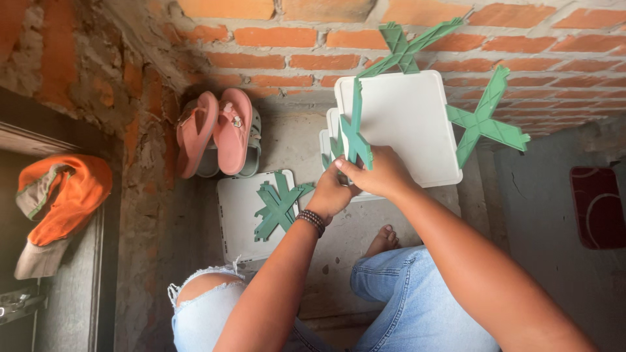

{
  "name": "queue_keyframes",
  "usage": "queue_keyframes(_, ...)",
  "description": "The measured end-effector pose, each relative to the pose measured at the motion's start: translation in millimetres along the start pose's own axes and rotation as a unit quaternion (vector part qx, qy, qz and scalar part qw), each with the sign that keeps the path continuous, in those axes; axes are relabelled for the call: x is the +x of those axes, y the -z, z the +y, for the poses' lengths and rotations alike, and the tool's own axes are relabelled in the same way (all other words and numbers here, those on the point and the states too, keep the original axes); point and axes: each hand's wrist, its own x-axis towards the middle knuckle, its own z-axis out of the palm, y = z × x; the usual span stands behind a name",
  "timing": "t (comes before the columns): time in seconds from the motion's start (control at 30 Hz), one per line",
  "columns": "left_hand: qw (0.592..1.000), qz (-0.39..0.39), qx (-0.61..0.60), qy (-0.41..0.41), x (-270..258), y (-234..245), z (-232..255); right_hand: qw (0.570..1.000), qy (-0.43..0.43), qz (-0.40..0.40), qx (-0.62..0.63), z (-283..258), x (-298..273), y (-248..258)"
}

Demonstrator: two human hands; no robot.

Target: The person assembles a modular shoe rack by connecting white trays with green X-shaped supports. They place black sandals, light blue slides, and pink flip-flops onto the trays as the structure is built.

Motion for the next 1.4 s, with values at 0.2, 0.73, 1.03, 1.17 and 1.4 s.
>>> queue_keyframes(0.2,0.988,-0.023,-0.144,0.055,3,0,1,0.998,0.014,0.026,-0.062,5,10,-12)
queue_keyframes(0.73,0.997,-0.014,-0.070,0.023,4,8,-5,0.997,-0.034,0.005,-0.068,14,22,-25)
queue_keyframes(1.03,0.993,-0.051,-0.107,0.005,2,11,0,0.998,-0.036,0.001,-0.052,8,22,-18)
queue_keyframes(1.17,0.994,-0.042,-0.100,0.017,4,11,-1,0.998,-0.039,-0.005,-0.043,6,21,-16)
queue_keyframes(1.4,0.997,-0.036,-0.062,-0.006,1,9,-5,0.999,-0.015,0.026,0.018,2,20,-9)
